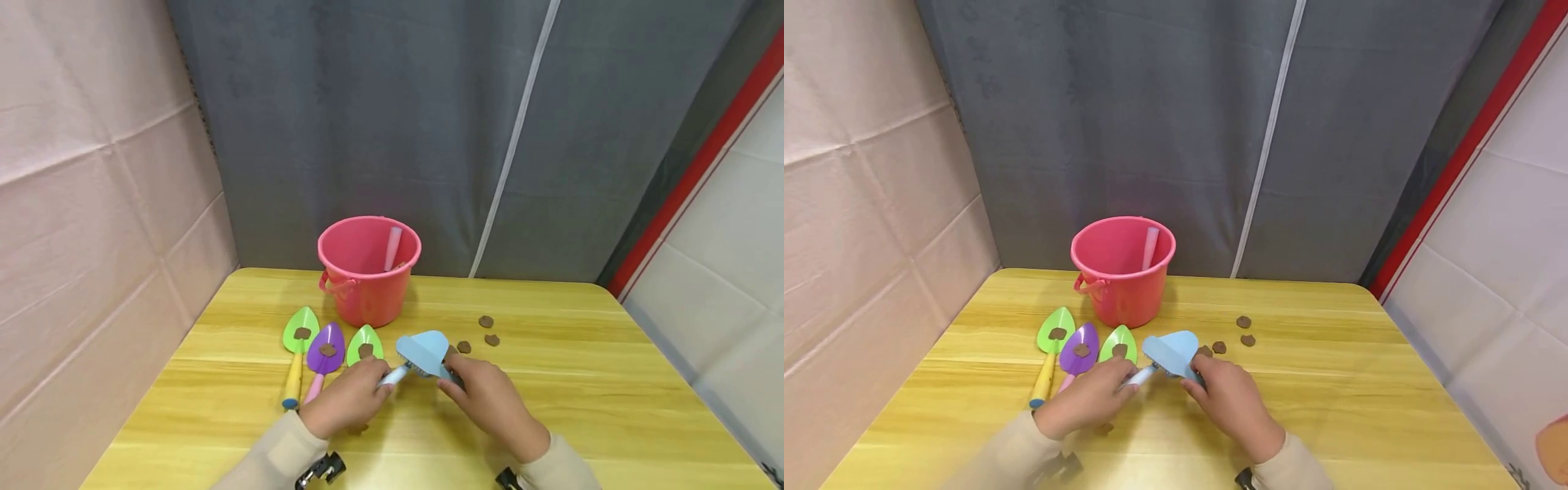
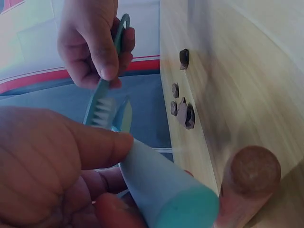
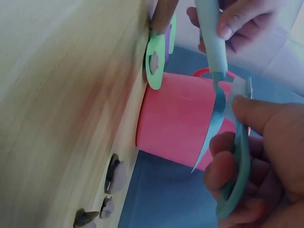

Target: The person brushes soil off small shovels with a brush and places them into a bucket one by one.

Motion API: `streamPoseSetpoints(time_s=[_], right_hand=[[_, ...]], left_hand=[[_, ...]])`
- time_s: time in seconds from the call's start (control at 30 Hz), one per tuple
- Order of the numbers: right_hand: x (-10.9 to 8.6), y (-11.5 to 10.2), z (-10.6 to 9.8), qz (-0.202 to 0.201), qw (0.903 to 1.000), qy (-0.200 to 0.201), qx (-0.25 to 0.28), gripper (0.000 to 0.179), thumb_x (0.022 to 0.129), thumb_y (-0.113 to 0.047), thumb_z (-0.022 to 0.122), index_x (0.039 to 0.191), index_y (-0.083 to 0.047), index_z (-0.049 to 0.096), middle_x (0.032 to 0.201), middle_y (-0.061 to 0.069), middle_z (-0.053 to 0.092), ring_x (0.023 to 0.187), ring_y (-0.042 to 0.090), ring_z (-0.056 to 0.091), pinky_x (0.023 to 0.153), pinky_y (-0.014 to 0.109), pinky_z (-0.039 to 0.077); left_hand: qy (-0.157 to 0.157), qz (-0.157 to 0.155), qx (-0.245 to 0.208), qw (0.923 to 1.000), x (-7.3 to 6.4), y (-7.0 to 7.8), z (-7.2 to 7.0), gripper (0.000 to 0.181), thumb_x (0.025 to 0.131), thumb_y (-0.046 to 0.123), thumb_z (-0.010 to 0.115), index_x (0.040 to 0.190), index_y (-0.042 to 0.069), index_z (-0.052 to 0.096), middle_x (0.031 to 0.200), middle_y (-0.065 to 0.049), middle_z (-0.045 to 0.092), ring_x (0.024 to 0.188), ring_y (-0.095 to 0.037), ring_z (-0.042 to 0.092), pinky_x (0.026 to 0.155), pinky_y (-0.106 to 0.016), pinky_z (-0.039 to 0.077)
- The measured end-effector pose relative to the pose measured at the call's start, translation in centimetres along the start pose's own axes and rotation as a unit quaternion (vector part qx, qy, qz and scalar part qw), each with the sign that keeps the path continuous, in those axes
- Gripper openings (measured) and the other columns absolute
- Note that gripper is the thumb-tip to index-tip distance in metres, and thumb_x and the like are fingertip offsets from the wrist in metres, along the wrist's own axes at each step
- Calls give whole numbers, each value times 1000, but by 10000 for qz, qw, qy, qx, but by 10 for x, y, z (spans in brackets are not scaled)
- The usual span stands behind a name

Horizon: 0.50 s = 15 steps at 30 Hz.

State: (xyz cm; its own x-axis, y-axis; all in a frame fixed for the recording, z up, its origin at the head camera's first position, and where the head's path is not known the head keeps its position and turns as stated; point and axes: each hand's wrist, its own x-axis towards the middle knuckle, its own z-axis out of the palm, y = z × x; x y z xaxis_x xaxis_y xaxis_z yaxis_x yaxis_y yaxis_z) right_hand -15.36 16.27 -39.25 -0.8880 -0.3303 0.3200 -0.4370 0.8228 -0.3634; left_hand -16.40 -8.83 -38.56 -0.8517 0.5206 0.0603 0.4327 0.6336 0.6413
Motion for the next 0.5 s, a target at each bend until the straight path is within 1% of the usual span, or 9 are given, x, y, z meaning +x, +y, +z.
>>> streamPoseSetpoints(time_s=[0.07,0.13,0.3,0.43,0.5], right_hand=[[2,-1,1,70,10000,29,-25,24,86,-25,79,86,-20,55,64,-13,42,53,4,37,48,22,32],[4,2,1,281,9996,60,55,23,87,-24,78,85,-20,55,62,-11,42,52,4,36,48,22,30],[10,24,1,794,9967,98,139,16,90,-22,75,88,-14,61,62,-9,46,50,5,36,47,22,30],[13,41,1,1107,9937,125,142,18,92,-23,72,86,-11,59,59,-6,47,48,8,38,45,24,30],[14,45,0,1194,9925,113,218,18,93,-23,71,87,-11,59,59,-6,49,47,9,40,44,25,31]], left_hand=[[-19,-18,41,10000,-1,0,0,6,96,12,63,97,6,62,84,1,50,71,-12,48,63,-28,45],[13,6,123,9999,-2,0,0,5,96,12,63,97,6,62,83,1,49,70,-12,48,63,-28,44],[95,77,127,9998,-3,-2,-2,7,95,11,65,95,6,61,82,1,49,68,-11,47,60,-28,44],[123,19,53,9999,-2,-3,-3,8,95,12,65,94,6,60,82,1,49,67,-11,47,59,-28,43],[145,-32,49,9999,-1,-4,-3,7,95,12,65,95,6,61,84,0,49,67,-12,48,58,-28,44]])
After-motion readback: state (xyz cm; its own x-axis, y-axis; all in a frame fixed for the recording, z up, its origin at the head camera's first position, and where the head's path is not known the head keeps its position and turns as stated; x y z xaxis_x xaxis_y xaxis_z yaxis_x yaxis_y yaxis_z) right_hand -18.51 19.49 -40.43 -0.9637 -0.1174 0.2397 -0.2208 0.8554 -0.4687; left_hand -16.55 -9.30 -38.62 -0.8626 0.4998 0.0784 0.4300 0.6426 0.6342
